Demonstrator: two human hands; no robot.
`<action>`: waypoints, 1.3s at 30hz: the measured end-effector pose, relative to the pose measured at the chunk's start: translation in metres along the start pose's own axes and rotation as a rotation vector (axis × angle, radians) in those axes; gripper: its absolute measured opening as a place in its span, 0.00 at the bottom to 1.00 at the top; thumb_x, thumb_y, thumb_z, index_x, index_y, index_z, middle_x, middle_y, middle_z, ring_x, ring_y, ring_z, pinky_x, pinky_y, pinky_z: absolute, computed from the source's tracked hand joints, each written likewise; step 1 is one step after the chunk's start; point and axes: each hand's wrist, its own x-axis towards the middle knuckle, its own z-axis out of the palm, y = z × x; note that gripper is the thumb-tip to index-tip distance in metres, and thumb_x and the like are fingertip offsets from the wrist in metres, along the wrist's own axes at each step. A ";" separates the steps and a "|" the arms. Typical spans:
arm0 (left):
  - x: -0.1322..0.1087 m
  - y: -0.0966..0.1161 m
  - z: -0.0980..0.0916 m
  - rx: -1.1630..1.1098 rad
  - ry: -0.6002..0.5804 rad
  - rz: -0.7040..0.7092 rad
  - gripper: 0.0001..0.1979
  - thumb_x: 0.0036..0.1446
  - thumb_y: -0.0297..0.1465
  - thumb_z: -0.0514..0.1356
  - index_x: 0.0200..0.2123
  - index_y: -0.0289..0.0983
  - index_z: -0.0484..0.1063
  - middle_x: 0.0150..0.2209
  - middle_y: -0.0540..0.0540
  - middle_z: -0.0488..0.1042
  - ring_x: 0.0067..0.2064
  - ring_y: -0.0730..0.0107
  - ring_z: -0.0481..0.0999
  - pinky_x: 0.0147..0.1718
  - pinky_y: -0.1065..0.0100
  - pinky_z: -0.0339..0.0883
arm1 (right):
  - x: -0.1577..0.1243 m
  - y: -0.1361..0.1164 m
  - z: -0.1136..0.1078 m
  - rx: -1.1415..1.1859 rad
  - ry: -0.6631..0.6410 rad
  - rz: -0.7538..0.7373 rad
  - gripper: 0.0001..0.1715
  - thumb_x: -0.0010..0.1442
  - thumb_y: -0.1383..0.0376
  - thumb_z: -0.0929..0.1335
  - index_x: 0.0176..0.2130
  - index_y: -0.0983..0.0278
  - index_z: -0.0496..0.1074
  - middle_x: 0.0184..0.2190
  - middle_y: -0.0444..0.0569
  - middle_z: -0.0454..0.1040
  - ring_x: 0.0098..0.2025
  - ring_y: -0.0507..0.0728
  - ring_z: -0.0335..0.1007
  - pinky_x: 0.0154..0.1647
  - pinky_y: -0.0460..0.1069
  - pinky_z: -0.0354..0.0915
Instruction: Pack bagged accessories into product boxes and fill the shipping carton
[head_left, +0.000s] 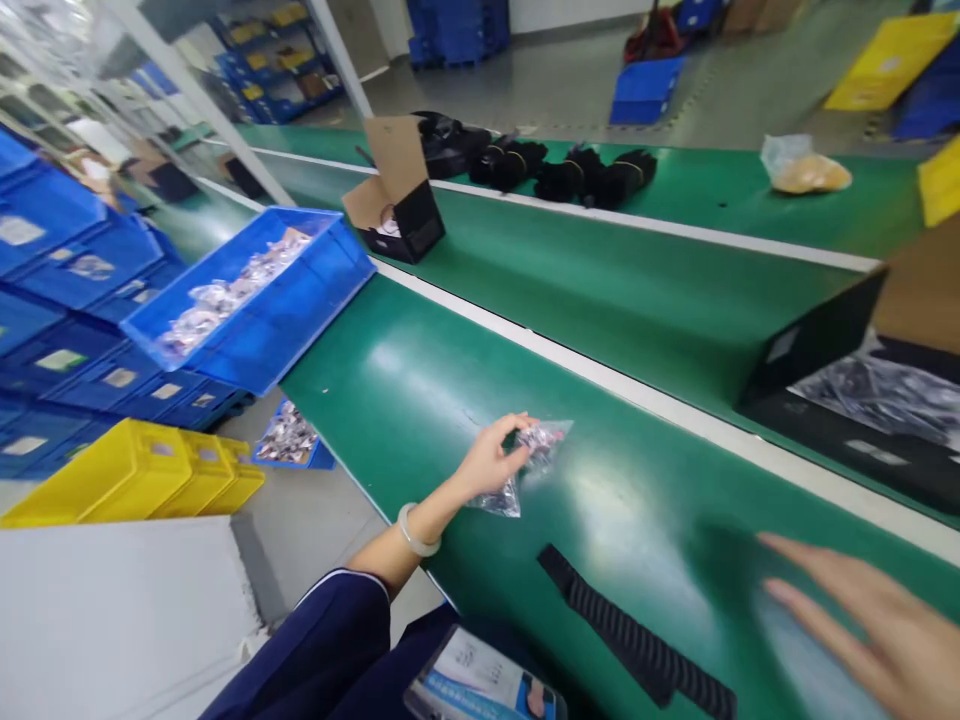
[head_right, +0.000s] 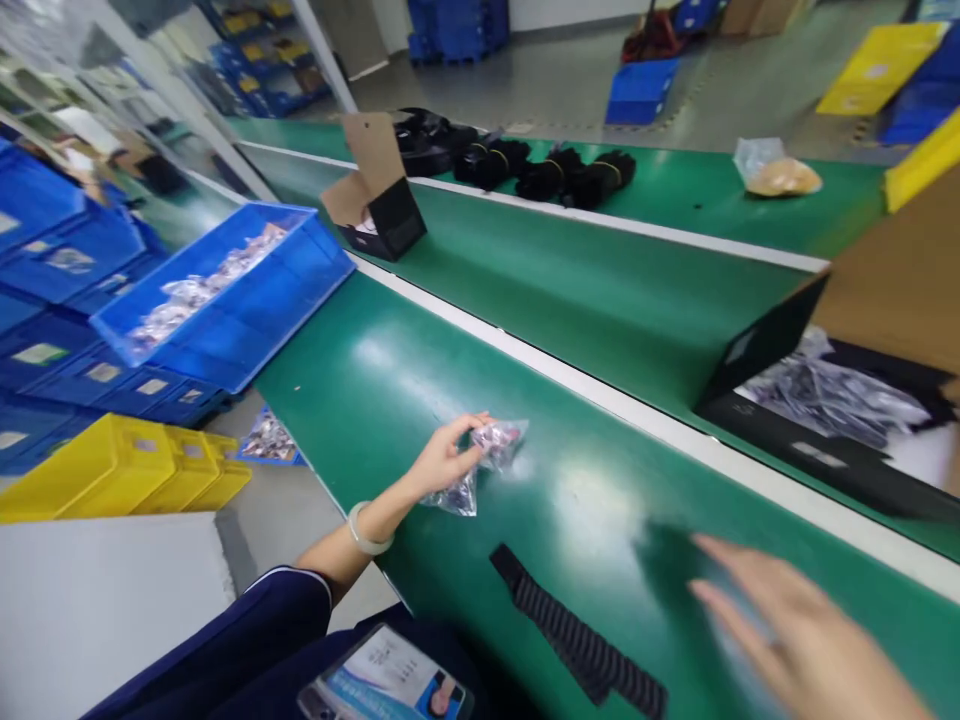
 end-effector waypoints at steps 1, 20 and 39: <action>0.003 0.006 0.002 -0.105 0.003 -0.002 0.10 0.52 0.33 0.63 0.35 0.40 0.65 0.50 0.40 0.77 0.59 0.50 0.71 0.59 0.47 0.59 | -0.015 -0.023 0.007 -0.012 -0.019 -0.111 0.25 0.69 0.46 0.60 0.54 0.56 0.72 0.43 0.46 0.79 0.40 0.59 0.78 0.38 0.53 0.76; -0.093 0.046 0.103 -0.807 -0.401 -0.645 0.23 0.37 0.31 0.76 0.41 0.33 0.81 0.44 0.40 0.79 0.44 0.63 0.78 0.42 0.72 0.71 | -0.025 -0.176 0.011 0.641 -0.054 0.360 0.15 0.70 0.58 0.59 0.40 0.61 0.71 0.36 0.47 0.76 0.38 0.57 0.73 0.39 0.50 0.68; -0.070 0.054 0.119 -0.893 -0.411 -0.619 0.19 0.39 0.36 0.74 0.26 0.35 0.67 0.22 0.53 0.63 0.24 0.79 0.63 0.25 0.76 0.58 | -0.119 -0.045 -0.015 -0.121 0.338 1.280 0.58 0.55 0.36 0.55 0.65 0.77 0.58 0.51 0.72 0.71 0.50 0.80 0.69 0.49 0.69 0.65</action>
